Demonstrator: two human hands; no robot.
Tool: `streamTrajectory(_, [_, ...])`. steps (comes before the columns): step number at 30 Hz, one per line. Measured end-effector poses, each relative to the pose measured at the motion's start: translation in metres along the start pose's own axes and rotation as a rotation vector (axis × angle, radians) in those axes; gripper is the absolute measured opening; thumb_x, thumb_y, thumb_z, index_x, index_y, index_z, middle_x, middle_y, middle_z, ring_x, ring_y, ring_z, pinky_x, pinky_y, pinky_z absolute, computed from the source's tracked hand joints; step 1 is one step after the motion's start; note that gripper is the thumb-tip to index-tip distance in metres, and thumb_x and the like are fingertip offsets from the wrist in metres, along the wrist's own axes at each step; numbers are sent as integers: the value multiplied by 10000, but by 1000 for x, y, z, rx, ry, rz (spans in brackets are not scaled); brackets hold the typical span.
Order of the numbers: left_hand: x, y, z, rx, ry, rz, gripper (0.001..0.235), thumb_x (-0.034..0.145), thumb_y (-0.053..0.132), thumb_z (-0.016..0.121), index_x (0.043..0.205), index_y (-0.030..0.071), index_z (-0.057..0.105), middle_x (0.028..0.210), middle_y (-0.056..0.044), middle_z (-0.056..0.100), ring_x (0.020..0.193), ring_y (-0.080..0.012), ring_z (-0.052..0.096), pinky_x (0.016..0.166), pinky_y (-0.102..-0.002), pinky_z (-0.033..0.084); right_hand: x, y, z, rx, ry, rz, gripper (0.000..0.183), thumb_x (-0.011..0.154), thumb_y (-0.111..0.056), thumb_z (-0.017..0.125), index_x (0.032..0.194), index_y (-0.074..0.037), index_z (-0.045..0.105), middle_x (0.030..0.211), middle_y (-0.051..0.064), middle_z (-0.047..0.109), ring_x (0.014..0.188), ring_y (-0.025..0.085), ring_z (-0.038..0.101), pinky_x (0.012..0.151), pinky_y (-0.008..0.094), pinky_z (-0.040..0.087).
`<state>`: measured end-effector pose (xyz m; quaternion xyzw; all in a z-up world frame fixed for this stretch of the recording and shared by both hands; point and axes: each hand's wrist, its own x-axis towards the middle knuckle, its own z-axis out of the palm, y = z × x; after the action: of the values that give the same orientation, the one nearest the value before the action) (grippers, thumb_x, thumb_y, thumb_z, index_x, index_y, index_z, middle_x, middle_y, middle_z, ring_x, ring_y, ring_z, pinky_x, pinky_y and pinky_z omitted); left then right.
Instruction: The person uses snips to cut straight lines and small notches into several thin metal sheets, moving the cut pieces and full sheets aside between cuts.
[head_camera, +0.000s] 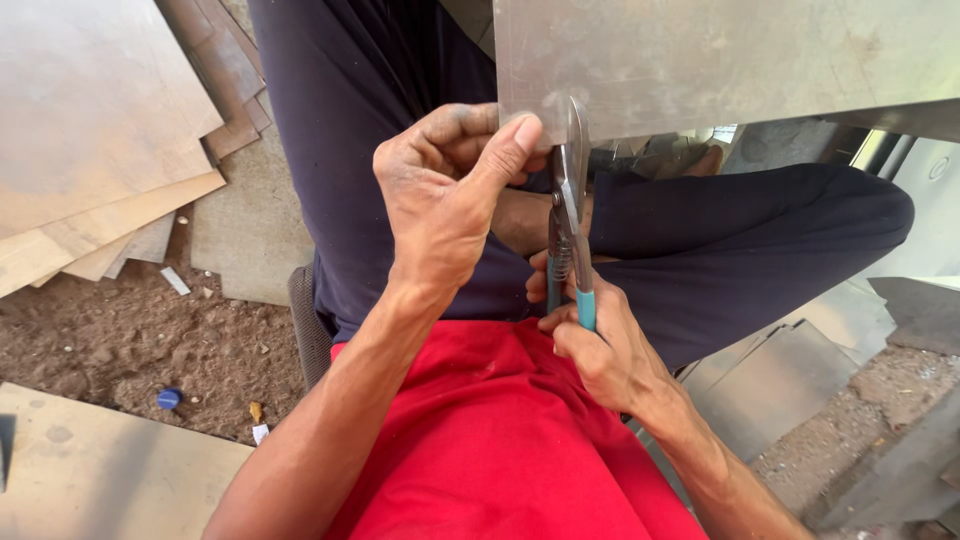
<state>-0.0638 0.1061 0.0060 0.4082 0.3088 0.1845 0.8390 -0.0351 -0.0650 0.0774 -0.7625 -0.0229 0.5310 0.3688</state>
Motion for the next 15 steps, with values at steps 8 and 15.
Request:
streamTrajectory(8, [2,8,-3,23,-25,-38,131,963,65,781,1018,-47,740,886,-120,782,786,-125,763,740,-240,644,-2,-13,-1,-117,69,97,517,691,-68,496,1196,-10,594,934,117,649,661,181,482,623,311,472])
streamTrajectory(15, [6,13,-3,26,-5,-102,111,924,71,786,945,-24,733,814,-73,771,716,-92,742,674,-227,627,9,-3,-6,-254,150,-30,117,734,-36,525,822,-8,597,606,57,583,524,134,553,507,307,458])
